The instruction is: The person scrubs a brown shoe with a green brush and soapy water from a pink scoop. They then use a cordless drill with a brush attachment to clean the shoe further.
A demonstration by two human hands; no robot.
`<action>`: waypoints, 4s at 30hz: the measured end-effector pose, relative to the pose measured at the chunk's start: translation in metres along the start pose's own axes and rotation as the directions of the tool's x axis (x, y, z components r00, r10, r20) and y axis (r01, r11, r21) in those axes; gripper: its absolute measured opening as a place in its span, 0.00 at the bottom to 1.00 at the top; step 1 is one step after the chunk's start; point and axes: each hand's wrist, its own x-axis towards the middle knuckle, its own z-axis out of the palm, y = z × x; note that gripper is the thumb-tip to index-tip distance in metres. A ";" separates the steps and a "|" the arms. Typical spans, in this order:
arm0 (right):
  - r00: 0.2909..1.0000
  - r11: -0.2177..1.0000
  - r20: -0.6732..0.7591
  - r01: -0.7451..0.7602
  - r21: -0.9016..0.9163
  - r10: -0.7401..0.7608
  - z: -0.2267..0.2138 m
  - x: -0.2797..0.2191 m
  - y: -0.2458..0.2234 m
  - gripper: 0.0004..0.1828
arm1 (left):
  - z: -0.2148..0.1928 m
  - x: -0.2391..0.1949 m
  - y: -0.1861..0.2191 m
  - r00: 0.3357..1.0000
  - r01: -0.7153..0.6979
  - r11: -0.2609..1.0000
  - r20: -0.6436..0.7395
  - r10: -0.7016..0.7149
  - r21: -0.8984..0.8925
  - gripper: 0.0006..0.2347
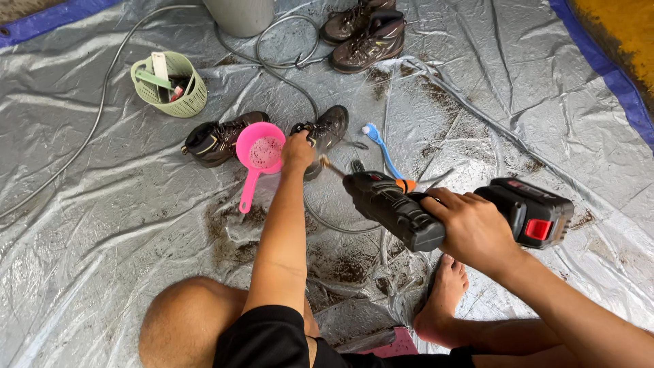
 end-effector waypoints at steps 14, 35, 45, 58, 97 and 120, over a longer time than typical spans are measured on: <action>0.540 0.191 0.481 -0.778 0.599 0.690 -0.012 0.036 0.020 0.09 | 0.026 0.038 -0.023 0.999 -0.046 0.995 -0.001 0.047 -0.083 0.18; 0.617 0.029 0.497 -0.645 0.764 0.610 -0.055 0.068 0.003 0.12 | 0.033 0.021 -0.005 0.995 -0.094 0.990 -0.051 0.089 -0.103 0.17; 0.605 -0.017 0.528 -0.648 0.762 0.596 -0.062 0.055 0.003 0.12 | 0.015 0.011 -0.010 0.996 -0.087 0.981 -0.045 0.081 -0.173 0.18; 0.593 0.008 0.445 -0.606 0.795 0.671 -0.020 0.044 0.046 0.10 | 0.018 0.008 -0.012 0.994 -0.101 0.988 -0.045 0.096 -0.121 0.20; 0.536 0.083 0.574 -0.771 0.631 0.619 -0.051 0.010 0.069 0.13 | 0.056 0.007 0.045 0.969 0.205 0.975 -0.126 -0.214 -0.081 0.29; 0.538 0.083 0.498 -0.731 0.677 0.680 -0.065 -0.018 0.085 0.08 | -0.001 0.033 0.054 0.870 -0.446 0.831 -0.056 0.489 0.333 0.17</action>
